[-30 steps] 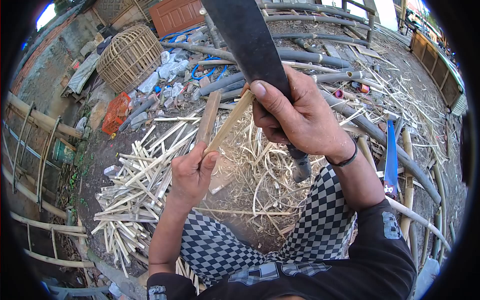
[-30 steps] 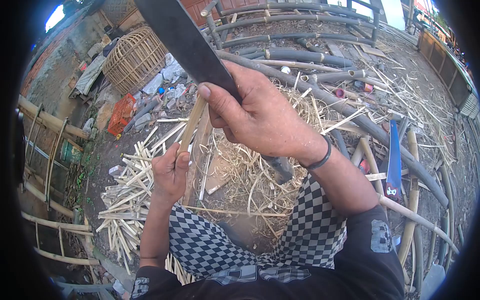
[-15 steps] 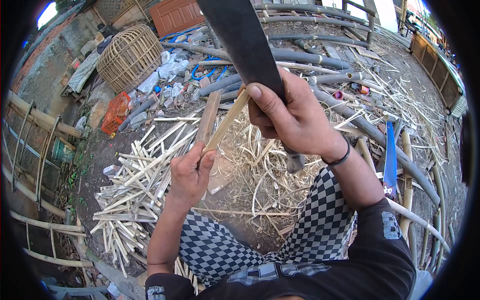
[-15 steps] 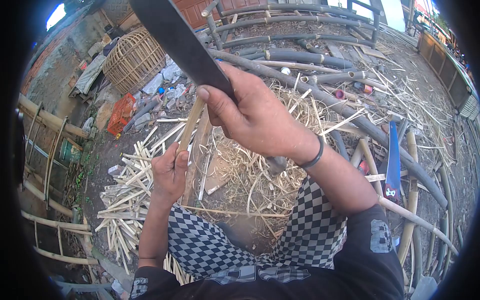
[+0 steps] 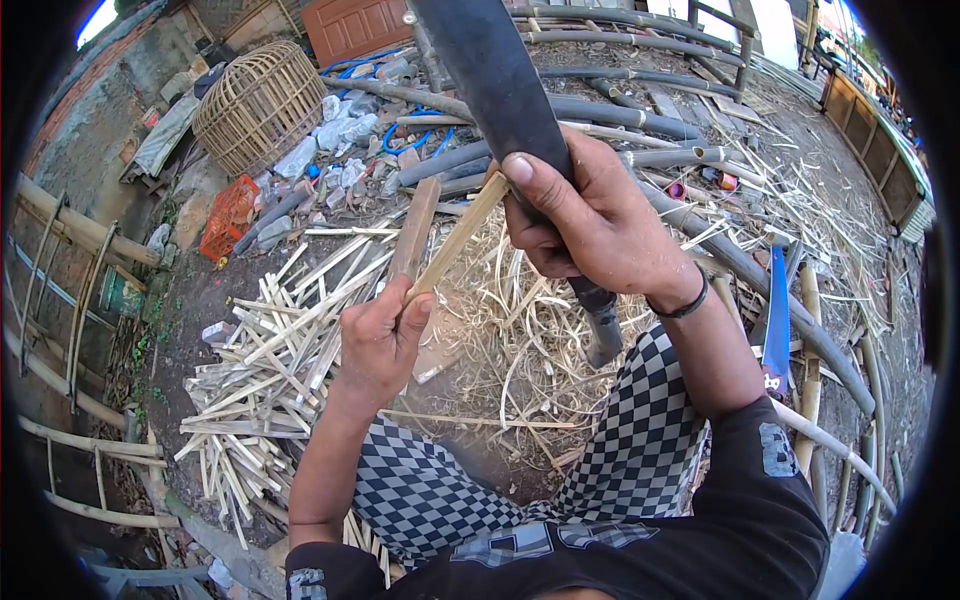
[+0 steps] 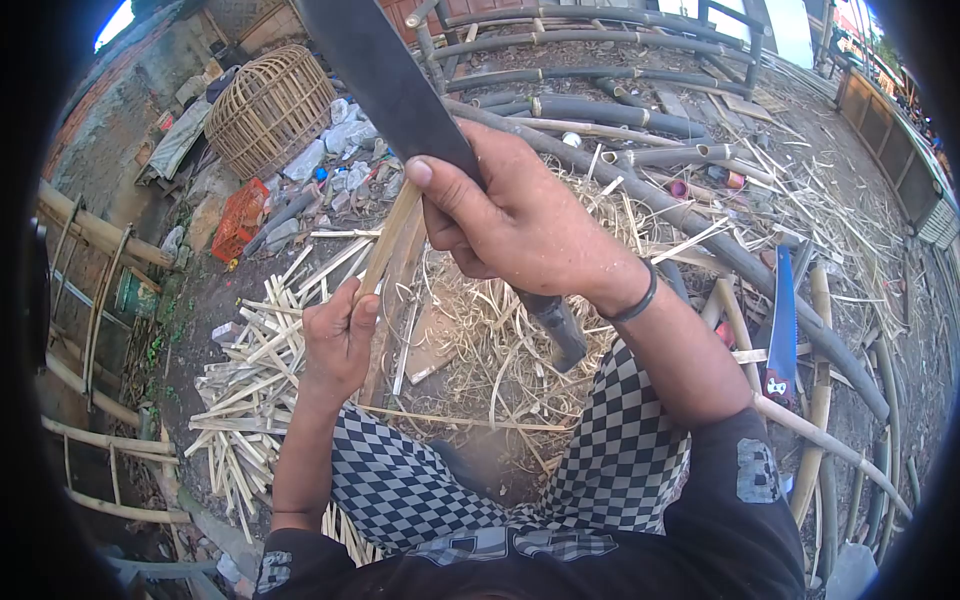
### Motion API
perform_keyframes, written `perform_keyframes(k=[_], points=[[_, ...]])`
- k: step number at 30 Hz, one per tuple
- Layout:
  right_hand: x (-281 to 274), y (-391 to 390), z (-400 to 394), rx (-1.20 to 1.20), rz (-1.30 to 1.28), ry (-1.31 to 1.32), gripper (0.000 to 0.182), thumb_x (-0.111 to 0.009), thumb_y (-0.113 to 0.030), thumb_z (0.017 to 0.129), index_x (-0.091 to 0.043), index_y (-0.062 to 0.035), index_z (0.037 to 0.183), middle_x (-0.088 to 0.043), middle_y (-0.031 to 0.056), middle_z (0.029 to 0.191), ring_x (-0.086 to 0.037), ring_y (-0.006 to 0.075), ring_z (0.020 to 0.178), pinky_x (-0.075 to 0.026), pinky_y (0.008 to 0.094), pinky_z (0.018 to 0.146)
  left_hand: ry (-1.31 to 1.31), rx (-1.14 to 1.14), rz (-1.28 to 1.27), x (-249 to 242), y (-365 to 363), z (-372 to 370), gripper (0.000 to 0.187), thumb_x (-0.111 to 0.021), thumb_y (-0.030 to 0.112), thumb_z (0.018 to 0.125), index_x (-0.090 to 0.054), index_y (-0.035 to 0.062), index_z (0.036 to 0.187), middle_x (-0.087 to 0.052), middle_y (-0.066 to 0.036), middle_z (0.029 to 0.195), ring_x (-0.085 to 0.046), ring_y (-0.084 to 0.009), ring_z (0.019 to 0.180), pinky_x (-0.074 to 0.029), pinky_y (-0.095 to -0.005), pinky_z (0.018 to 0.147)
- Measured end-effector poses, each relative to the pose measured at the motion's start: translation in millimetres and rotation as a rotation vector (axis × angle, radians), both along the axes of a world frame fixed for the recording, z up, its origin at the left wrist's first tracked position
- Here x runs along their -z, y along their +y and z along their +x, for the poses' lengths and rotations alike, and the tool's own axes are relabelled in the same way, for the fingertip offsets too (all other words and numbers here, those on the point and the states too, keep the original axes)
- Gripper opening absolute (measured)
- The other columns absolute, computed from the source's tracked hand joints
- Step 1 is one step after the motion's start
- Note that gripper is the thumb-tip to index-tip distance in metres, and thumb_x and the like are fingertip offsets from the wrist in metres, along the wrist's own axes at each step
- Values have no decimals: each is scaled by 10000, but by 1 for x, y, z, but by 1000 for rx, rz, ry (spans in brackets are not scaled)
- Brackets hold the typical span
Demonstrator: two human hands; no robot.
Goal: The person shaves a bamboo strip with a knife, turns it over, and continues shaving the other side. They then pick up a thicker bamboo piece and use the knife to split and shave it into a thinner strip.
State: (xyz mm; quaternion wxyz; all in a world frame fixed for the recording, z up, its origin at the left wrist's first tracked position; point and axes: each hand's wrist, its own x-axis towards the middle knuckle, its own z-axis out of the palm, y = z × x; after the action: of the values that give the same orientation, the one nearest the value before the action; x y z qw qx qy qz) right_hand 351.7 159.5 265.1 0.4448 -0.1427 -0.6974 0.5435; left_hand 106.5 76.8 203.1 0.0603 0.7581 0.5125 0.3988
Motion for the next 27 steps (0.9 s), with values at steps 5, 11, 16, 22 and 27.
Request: perform_keyframes(k=[5, 11, 16, 22, 27], points=[[2, 2, -1, 63, 192, -35, 260, -494, -301, 1082, -462, -51, 1020, -436, -26, 620, -389, 38, 468, -322, 214, 398, 22, 3, -4, 2, 0, -1, 334, -611, 273, 1027, -554, -9, 857, -457, -83, 529, -481, -145, 440, -372, -308, 449], [-1, 6, 8, 40, 124, -134, 250, -492, -296, 1083, -461, -54, 1026, -443, -26, 614, -405, 42, 468, -335, 216, 398, 25, 7, -19, 3, 0, 1, 317, -619, 260, 1023, -563, -10, 866, -464, -87, 531, -492, -142, 440, -376, -306, 448], [-11, 8, 19, -56, 35, -224, 244, -487, -284, 1085, -464, -46, 1035, -446, -27, 614, -412, 40, 466, -340, 217, 398, 29, 13, -35, 1, 1, 1, 318, -619, 267, 1022, -566, -7, 870, -468, -89, 544, -483, -150, 444, -377, -314, 457], [-1, 9, 6, -73, 26, -173, 313, -445, -348, 1091, -472, -35, 1093, -448, -14, 611, -404, 52, 440, -332, 216, 396, 39, -11, -42, -4, 6, 1, 360, -608, 306, 1026, -554, 4, 837, -444, -94, 543, -463, -173, 448, -371, -335, 466], [6, 15, 5, -163, -141, -64, 630, -263, -600, 1065, -490, -34, 1225, -440, 0, 608, -396, 68, 427, -334, 213, 396, 24, -35, -83, -2, 10, -3, 411, -582, 348, 1035, -542, 12, 801, -437, -111, 542, -451, -208, 451, -366, -352, 473]])
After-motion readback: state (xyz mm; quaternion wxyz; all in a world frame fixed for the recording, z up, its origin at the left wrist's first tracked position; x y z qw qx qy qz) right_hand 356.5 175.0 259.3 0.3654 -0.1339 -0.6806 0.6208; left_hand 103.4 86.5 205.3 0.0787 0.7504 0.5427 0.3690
